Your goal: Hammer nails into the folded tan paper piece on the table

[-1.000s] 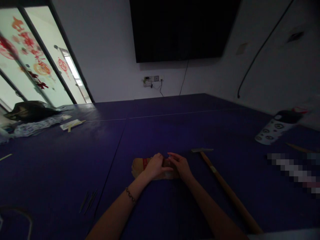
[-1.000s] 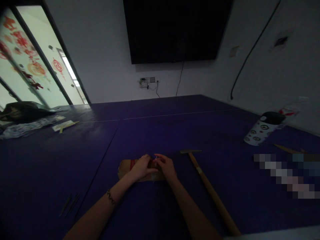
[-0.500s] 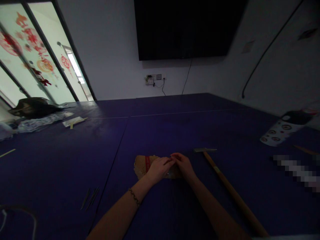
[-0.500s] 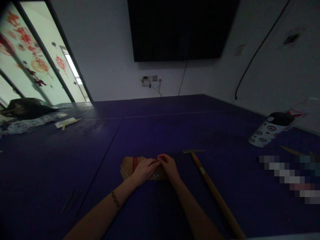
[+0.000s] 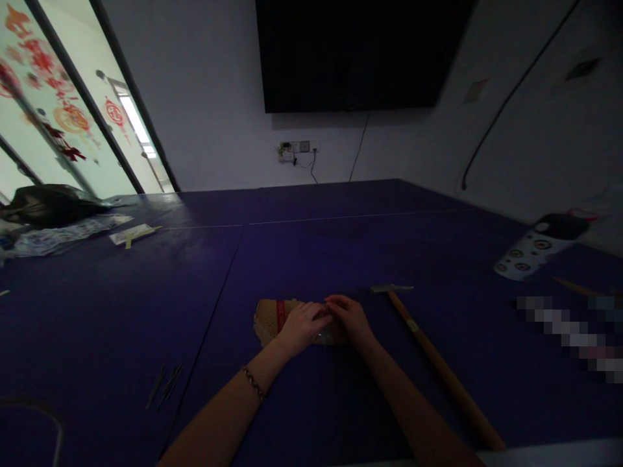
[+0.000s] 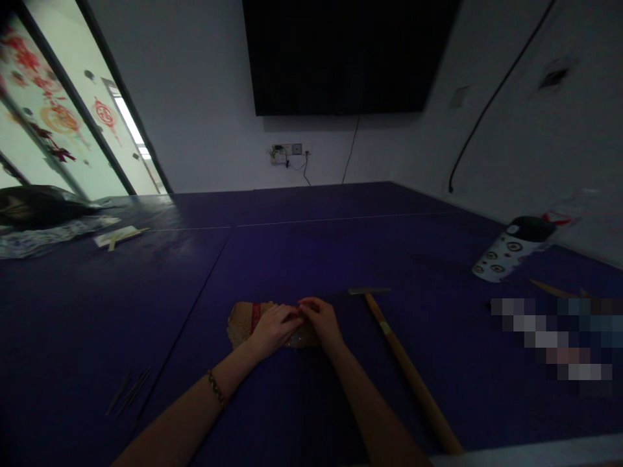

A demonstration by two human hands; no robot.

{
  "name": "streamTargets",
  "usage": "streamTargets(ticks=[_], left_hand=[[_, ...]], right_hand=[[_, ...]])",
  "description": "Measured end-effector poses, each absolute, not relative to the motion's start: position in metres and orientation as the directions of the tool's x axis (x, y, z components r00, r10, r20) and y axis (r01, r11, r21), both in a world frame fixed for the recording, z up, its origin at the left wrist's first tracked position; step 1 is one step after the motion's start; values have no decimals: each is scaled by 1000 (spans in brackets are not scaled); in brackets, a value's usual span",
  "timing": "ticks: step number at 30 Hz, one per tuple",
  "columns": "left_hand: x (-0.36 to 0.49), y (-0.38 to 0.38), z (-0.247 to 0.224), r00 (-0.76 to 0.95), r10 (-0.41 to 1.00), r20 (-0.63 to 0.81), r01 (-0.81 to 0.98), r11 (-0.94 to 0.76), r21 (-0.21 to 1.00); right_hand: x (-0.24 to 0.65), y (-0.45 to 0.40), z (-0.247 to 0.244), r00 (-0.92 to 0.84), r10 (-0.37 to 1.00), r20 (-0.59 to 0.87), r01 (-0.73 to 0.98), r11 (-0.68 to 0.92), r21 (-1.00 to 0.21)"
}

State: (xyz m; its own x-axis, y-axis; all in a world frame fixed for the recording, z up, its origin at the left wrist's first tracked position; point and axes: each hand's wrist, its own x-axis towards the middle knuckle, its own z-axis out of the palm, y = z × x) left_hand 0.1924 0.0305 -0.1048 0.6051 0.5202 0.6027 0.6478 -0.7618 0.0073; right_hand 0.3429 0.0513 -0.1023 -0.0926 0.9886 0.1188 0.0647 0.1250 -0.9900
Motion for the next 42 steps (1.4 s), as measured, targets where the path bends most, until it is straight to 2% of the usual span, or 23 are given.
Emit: streamTargets(ticks=[2, 4, 7, 10, 14, 20, 25, 37, 42], left_hand=[[192, 31, -106, 600, 528, 601, 642, -766, 33], [191, 32, -107, 571, 537, 621, 613, -782, 114], [189, 32, -103, 472, 598, 648, 533, -779, 331], [187, 33, -95, 331, 725, 603, 468, -682, 562], [188, 34, -86, 252, 834, 491, 411, -551, 726], [192, 42, -83, 235, 930, 282, 443, -361, 821], [188, 47, -88, 182, 969, 165, 379, -224, 898], [191, 51, -90, 178, 980, 93, 280, -141, 950], [209, 51, -90, 271, 953, 139, 372, -236, 898]], right_hand=[[343, 52, -103, -106, 986, 128, 83, 137, -987], [342, 53, -105, -131, 981, 140, 103, 154, -983], [341, 53, -106, -170, 972, 162, 144, 187, -972], [339, 53, -106, -198, 962, 189, 208, 230, -951], [340, 52, -103, -219, 949, 227, 289, 285, -914], [340, 51, -99, -233, 942, 241, 360, 314, -879], [348, 53, -93, -195, 958, 209, 377, 270, -886], [371, 55, -97, -287, 941, 177, 485, 302, -821], [371, 59, -97, -339, 924, 180, 465, 331, -821]])
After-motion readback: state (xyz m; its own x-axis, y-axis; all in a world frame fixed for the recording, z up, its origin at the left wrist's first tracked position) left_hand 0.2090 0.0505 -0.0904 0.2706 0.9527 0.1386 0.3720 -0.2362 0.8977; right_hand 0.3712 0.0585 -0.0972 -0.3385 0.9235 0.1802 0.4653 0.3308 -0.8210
